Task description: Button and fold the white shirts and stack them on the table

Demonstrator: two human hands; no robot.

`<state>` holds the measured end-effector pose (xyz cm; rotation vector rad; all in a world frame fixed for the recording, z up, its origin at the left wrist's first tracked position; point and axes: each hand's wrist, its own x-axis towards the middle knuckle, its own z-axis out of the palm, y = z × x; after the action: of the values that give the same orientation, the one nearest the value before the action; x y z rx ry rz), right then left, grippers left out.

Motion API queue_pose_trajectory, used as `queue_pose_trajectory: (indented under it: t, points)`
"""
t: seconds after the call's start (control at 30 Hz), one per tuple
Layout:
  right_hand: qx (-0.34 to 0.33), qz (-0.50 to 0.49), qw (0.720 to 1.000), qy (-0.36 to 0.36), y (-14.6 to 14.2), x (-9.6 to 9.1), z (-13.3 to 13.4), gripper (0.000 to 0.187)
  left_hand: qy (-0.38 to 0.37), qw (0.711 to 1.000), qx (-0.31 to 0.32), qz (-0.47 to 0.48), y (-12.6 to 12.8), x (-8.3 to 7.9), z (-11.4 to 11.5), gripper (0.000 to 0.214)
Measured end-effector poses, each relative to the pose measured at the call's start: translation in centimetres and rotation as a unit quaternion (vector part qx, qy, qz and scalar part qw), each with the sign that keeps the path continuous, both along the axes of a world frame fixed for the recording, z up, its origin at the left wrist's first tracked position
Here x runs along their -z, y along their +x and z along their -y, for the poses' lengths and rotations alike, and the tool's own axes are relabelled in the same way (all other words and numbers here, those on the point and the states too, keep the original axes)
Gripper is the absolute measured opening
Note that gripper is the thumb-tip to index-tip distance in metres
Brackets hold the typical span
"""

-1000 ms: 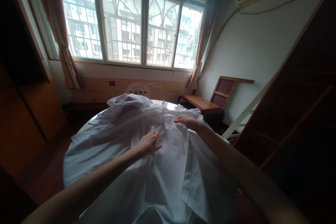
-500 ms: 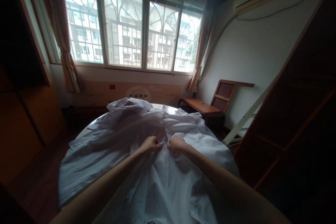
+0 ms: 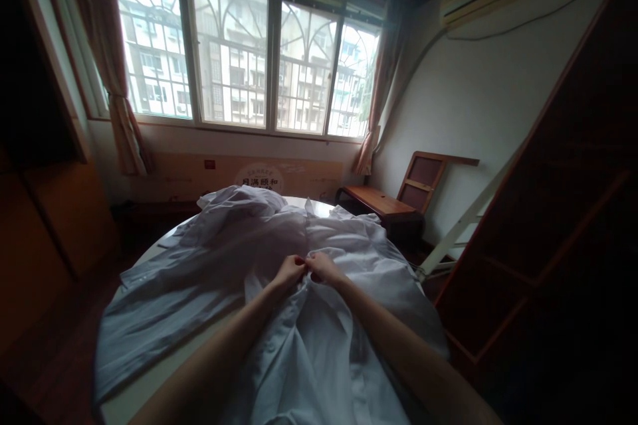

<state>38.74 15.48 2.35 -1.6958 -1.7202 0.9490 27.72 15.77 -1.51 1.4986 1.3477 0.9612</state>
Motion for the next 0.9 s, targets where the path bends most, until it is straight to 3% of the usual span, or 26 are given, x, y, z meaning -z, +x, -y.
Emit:
queue_pose_trajectory:
  t: [0.17, 0.3, 0.4, 0.53, 0.63, 0.73, 0.9]
  points:
    - [0.053, -0.05, 0.997, 0.015, 0.9, 1.7, 0.1, 0.013, 0.051, 0.997, -0.066, 0.005, -0.6, 0.5, 0.6, 0.008]
    - [0.041, -0.071, 0.996, 0.018, 0.7, 0.7, -0.7, 0.025, 0.08, 0.992, -0.092, -0.017, -0.7, 0.5, 0.9, 0.007]
    - [0.02, -0.083, 0.996, 0.035, -0.2, -0.1, -1.0, 0.023, 0.091, 0.99, -0.101, -0.031, -0.9, 0.7, 0.8, 0.007]
    - [-0.013, 0.019, 0.999, 0.05, -0.7, 0.2, -0.3, 0.018, 0.091, 0.989, -0.103, -0.047, -1.3, 0.9, 0.6, 0.02]
    - [0.01, 0.089, 0.995, 0.048, -0.5, 1.2, 0.8, 0.014, 0.099, 0.988, -0.089, -0.084, -1.7, 0.9, 0.9, 0.018]
    - [0.043, 0.179, 0.98, 0.07, -0.5, 1.9, 1.6, 0.027, 0.111, 0.985, -0.077, -0.109, -2.1, 0.7, 1.3, 0.016]
    - [0.016, 0.253, 0.959, 0.128, -0.2, 2.3, 2.5, 0.021, 0.115, 0.987, -0.056, -0.093, -2.3, 0.5, 1.5, 0.015]
